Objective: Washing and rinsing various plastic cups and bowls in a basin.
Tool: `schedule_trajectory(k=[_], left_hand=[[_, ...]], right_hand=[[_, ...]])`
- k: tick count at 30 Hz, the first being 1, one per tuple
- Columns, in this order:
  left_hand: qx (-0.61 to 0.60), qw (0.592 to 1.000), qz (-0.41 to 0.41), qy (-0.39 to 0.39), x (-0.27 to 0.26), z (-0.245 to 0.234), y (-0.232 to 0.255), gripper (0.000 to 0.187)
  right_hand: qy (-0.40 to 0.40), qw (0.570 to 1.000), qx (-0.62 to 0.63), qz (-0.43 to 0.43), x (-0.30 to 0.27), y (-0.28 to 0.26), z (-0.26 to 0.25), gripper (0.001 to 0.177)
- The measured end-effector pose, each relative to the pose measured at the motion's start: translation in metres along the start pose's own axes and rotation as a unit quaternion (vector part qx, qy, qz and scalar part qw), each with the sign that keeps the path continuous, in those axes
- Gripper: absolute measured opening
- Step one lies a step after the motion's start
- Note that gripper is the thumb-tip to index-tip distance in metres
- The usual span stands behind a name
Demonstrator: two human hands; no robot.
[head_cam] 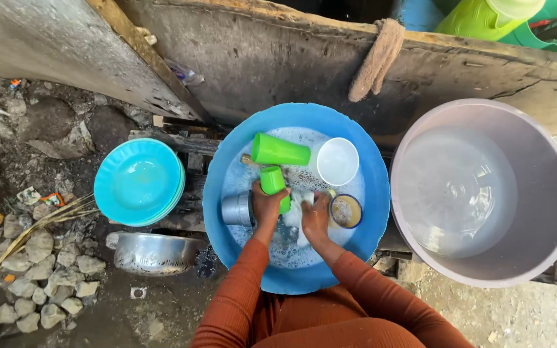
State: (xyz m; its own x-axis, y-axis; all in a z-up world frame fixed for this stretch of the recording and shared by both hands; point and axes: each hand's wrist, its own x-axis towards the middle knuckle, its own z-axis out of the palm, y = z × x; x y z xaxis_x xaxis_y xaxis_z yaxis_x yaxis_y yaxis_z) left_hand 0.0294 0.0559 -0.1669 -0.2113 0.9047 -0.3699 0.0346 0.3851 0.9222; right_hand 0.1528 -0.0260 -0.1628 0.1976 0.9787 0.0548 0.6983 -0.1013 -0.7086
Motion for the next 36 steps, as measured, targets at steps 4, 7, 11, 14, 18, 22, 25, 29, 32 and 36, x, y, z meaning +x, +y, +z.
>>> schedule_trajectory(k=[4,7,11,14,18,22,25,29,32,36], left_hand=[[0.122,0.992,-0.014,0.041,-0.004,-0.014,0.012,0.074],[0.179,0.983,0.02,0.03,-0.015,-0.018,0.023,0.077],[0.199,0.973,0.099,0.056,-0.015,-0.014,0.035,0.073],[0.222,0.969,0.097,0.049,-0.005,-0.016,0.006,0.06],[0.082,0.993,0.067,-0.053,0.045,-0.015,-0.095,0.067],[-0.271,0.93,-0.15,-0.199,0.044,0.007,-0.13,0.066],[-0.326,0.903,-0.179,-0.217,0.057,0.025,-0.128,0.059],[-0.169,0.967,-0.006,-0.191,0.034,0.022,-0.159,0.064],[-0.031,0.985,0.01,-0.17,-0.016,-0.009,-0.046,0.073],[-0.12,0.97,-0.171,-0.122,-0.02,-0.009,0.026,0.065]], right_hand=[[0.022,0.991,-0.084,-0.098,0.011,-0.039,-0.025,0.049],[-0.172,0.951,-0.17,-0.193,0.025,-0.034,-0.046,0.043],[-0.196,0.932,-0.285,-0.112,0.034,-0.004,-0.011,0.037],[-0.167,0.965,-0.201,0.022,0.024,0.031,0.015,0.042],[-0.223,0.963,0.043,0.145,0.036,-0.03,-0.046,0.049],[-0.081,0.995,-0.021,-0.049,0.037,-0.133,-0.094,0.045],[0.071,0.964,-0.09,-0.239,0.066,-0.133,-0.079,0.047],[-0.018,0.991,-0.095,-0.088,0.101,-0.064,-0.036,0.045],[-0.02,0.985,-0.088,-0.145,0.113,0.009,-0.006,0.037],[0.034,0.986,0.01,-0.165,0.082,0.022,0.005,0.063]])
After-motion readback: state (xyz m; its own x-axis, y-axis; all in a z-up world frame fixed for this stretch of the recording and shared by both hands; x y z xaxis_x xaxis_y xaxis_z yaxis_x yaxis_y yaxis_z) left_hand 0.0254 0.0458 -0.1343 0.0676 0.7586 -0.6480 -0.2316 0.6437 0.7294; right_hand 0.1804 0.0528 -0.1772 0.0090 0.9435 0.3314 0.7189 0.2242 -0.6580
